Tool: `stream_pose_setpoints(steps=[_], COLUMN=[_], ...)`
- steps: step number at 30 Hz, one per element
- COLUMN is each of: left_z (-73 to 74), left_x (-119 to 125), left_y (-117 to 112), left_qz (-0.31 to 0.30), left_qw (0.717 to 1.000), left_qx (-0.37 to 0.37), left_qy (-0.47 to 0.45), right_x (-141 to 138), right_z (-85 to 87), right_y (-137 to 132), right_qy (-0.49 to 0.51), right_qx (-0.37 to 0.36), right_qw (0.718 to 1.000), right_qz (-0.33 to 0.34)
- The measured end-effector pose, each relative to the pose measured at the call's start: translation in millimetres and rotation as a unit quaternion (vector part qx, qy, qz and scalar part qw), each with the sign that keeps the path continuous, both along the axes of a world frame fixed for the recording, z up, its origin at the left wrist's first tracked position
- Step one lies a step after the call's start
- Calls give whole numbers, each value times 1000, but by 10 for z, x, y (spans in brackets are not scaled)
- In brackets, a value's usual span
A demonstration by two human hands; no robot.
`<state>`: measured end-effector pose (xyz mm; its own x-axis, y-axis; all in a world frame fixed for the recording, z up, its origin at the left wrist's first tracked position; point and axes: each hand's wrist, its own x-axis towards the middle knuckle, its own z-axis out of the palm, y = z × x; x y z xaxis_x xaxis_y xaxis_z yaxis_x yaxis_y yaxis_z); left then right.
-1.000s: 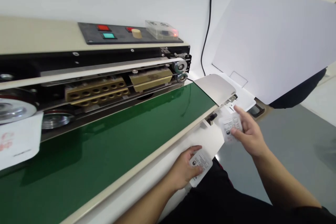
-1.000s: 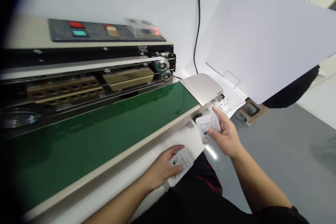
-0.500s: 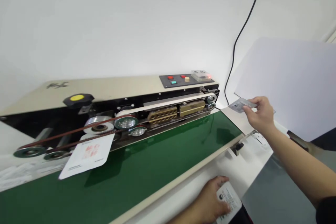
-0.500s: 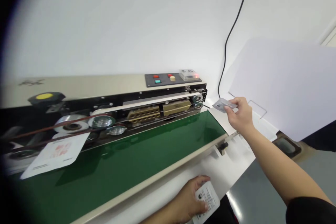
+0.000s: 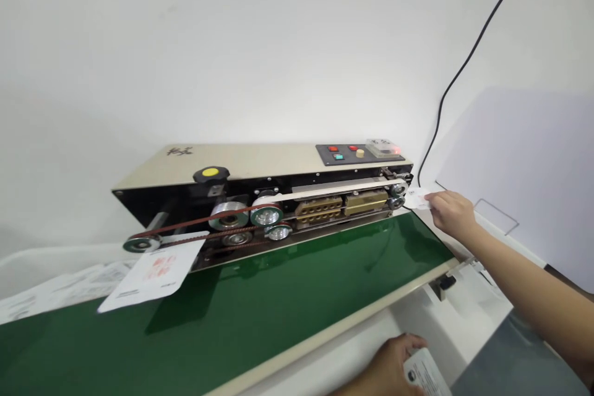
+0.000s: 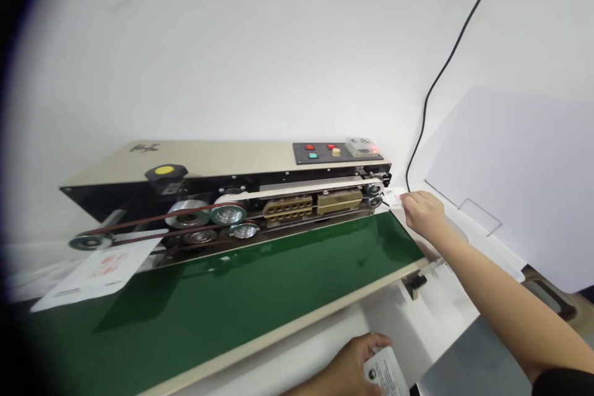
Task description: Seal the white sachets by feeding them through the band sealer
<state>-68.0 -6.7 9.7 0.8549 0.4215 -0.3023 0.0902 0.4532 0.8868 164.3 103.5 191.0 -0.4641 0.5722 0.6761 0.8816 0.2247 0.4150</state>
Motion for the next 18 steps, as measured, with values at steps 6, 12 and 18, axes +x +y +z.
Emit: stream_pose_setpoints(steps=[6,12,18], left_z=[-90,-157,-284], left_x=[58,78,108], left_y=[43,50,32], left_qz=[9,-2,-5], left_qw=[999,1000,1000], left_qx=[-35,-15,-1], left_qy=[5,20,-4], right_x=[41,10,-218], right_z=[-94,-134,-90], right_y=[31,32,14], right_qy=[25,47,15], right_qx=[-51,-64,-37], right_qw=[998,991,992], right_qz=[34,110,118])
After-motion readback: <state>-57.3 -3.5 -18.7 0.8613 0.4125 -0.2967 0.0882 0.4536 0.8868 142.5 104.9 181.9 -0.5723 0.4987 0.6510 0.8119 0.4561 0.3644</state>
